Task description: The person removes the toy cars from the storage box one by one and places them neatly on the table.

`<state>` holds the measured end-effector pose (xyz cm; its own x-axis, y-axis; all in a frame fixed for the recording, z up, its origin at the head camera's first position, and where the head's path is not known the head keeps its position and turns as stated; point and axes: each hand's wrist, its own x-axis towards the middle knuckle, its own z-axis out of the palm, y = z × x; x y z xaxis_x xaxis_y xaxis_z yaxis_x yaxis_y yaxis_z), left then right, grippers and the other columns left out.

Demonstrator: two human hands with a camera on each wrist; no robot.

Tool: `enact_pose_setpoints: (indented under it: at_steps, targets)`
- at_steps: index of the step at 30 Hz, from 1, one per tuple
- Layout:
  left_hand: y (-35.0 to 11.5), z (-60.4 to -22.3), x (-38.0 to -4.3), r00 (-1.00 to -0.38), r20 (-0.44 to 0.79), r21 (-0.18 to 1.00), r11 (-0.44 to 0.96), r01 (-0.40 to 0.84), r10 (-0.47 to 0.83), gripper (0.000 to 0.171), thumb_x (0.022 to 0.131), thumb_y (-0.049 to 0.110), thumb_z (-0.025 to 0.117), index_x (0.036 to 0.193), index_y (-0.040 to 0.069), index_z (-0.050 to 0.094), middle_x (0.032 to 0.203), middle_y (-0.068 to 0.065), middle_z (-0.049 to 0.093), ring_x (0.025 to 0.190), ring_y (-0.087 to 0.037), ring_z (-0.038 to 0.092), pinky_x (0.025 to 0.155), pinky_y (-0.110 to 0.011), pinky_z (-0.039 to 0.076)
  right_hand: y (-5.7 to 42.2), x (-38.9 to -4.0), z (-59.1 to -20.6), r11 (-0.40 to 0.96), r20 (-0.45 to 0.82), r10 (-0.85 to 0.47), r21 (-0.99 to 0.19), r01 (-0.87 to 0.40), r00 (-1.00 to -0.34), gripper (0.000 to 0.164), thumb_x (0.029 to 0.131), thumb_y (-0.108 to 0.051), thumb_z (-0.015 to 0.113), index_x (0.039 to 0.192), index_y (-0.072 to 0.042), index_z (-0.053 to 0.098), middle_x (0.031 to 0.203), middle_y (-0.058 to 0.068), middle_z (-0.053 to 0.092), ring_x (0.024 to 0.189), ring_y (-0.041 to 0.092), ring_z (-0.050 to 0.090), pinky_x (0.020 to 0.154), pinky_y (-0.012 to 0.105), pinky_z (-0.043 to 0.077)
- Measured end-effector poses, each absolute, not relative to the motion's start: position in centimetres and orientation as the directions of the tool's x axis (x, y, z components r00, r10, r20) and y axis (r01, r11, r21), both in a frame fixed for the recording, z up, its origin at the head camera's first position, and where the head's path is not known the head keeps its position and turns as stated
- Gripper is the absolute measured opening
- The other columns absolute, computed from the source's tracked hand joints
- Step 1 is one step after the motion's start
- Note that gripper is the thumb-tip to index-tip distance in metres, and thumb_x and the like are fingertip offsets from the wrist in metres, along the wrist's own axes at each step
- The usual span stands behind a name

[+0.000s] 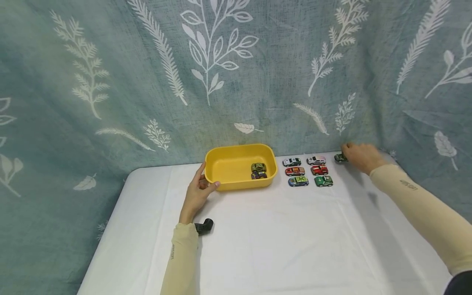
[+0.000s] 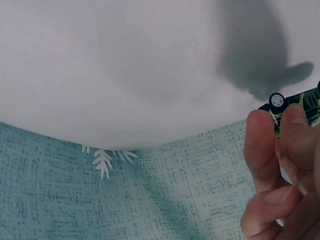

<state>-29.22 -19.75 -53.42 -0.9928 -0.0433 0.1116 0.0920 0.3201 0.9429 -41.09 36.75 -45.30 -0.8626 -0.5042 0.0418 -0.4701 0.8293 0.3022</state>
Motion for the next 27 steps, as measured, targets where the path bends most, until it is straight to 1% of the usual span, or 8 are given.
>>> enact_pose_setpoints:
  at_steps: [4, 6, 12, 15, 19, 22, 25, 27]
  targets:
    - [-19.7, -53.4, -29.2, -0.992, 0.115, 0.943, 0.319, 0.095, -0.043, 0.094, 0.092, 0.039, 0.085, 0.168, 0.037, 0.031, 0.135, -0.014, 0.064, 0.086, -0.022, 0.055, 0.07, -0.03, 0.046, 36.8, -41.2, -45.9, 0.813, 0.034, -0.517, 0.331, -0.478, -0.855, 0.022, 0.093, 0.014, 0.063, 0.114, 0.01, 0.058, 0.097, 0.028, 0.063, 0.062, 0.04, 0.062, 0.054, 0.055, 0.057]
    - [-19.7, -53.3, -29.2, -0.992, 0.118, 0.941, 0.323, 0.098, -0.042, 0.094, 0.092, 0.039, 0.085, 0.168, 0.037, 0.031, 0.136, -0.015, 0.064, 0.086, -0.023, 0.054, 0.07, -0.03, 0.046, 36.8, -41.3, -46.2, 0.812, 0.027, -0.515, 0.334, -0.478, -0.857, 0.022, 0.093, 0.014, 0.063, 0.114, 0.009, 0.058, 0.097, 0.027, 0.064, 0.061, 0.038, 0.061, 0.054, 0.054, 0.056]
    - [-19.7, -53.2, -29.1, -0.993, 0.113, 0.942, 0.322, 0.094, -0.039, 0.095, 0.091, 0.04, 0.085, 0.168, 0.037, 0.031, 0.134, -0.015, 0.064, 0.087, -0.023, 0.054, 0.071, -0.03, 0.046, 36.7, -41.7, -46.9, 0.823, 0.035, -0.514, 0.299, -0.482, -0.857, 0.018, 0.095, 0.012, 0.062, 0.112, 0.007, 0.059, 0.094, 0.024, 0.063, 0.059, 0.038, 0.06, 0.053, 0.056, 0.055]
    - [-19.8, -53.2, -29.1, -0.993, 0.112, 0.944, 0.317, 0.094, -0.04, 0.094, 0.091, 0.04, 0.085, 0.168, 0.038, 0.031, 0.134, -0.014, 0.064, 0.086, -0.023, 0.055, 0.07, -0.03, 0.046, 36.5, -42.1, -47.0, 0.824, 0.037, -0.514, 0.3, -0.481, -0.857, 0.017, 0.096, 0.011, 0.061, 0.112, 0.007, 0.059, 0.096, 0.024, 0.064, 0.059, 0.038, 0.06, 0.053, 0.056, 0.055]
    - [-19.9, -53.1, -29.1, -0.992, 0.123, 0.945, 0.31, 0.106, -0.035, 0.093, 0.091, 0.039, 0.085, 0.168, 0.039, 0.031, 0.136, -0.015, 0.064, 0.085, -0.024, 0.054, 0.07, -0.031, 0.045, 36.5, -42.5, -47.4, 0.826, 0.063, -0.516, 0.302, -0.477, -0.854, 0.013, 0.096, 0.01, 0.061, 0.108, 0.006, 0.058, 0.095, 0.024, 0.065, 0.059, 0.039, 0.06, 0.052, 0.056, 0.055]
    - [-19.9, -53.2, -29.2, -0.991, 0.127, 0.94, 0.323, 0.11, -0.031, 0.093, 0.091, 0.04, 0.085, 0.167, 0.04, 0.031, 0.138, -0.016, 0.064, 0.085, -0.024, 0.054, 0.071, -0.031, 0.046, 36.6, -42.5, -47.7, 0.83, 0.091, -0.518, 0.295, -0.474, -0.85, 0.011, 0.096, 0.01, 0.062, 0.105, 0.006, 0.058, 0.091, 0.023, 0.064, 0.058, 0.038, 0.059, 0.05, 0.055, 0.054]
    - [-20.0, -53.3, -29.2, -0.992, 0.125, 0.935, 0.337, 0.108, -0.027, 0.094, 0.092, 0.041, 0.085, 0.168, 0.039, 0.03, 0.14, -0.015, 0.064, 0.087, -0.023, 0.055, 0.072, -0.031, 0.047, 36.5, -42.3, -47.7, 0.832, 0.091, -0.514, 0.293, -0.471, -0.853, 0.011, 0.096, 0.01, 0.061, 0.105, 0.006, 0.057, 0.09, 0.023, 0.062, 0.056, 0.037, 0.058, 0.049, 0.054, 0.054]
    - [-20.0, -53.3, -29.2, -0.992, 0.122, 0.935, 0.338, 0.104, -0.033, 0.094, 0.091, 0.041, 0.085, 0.168, 0.04, 0.03, 0.14, -0.014, 0.064, 0.087, -0.023, 0.056, 0.071, -0.031, 0.047, 36.5, -42.3, -47.8, 0.833, 0.081, -0.513, 0.288, -0.472, -0.855, 0.012, 0.097, 0.011, 0.06, 0.108, 0.006, 0.057, 0.093, 0.024, 0.062, 0.056, 0.036, 0.057, 0.048, 0.054, 0.054]
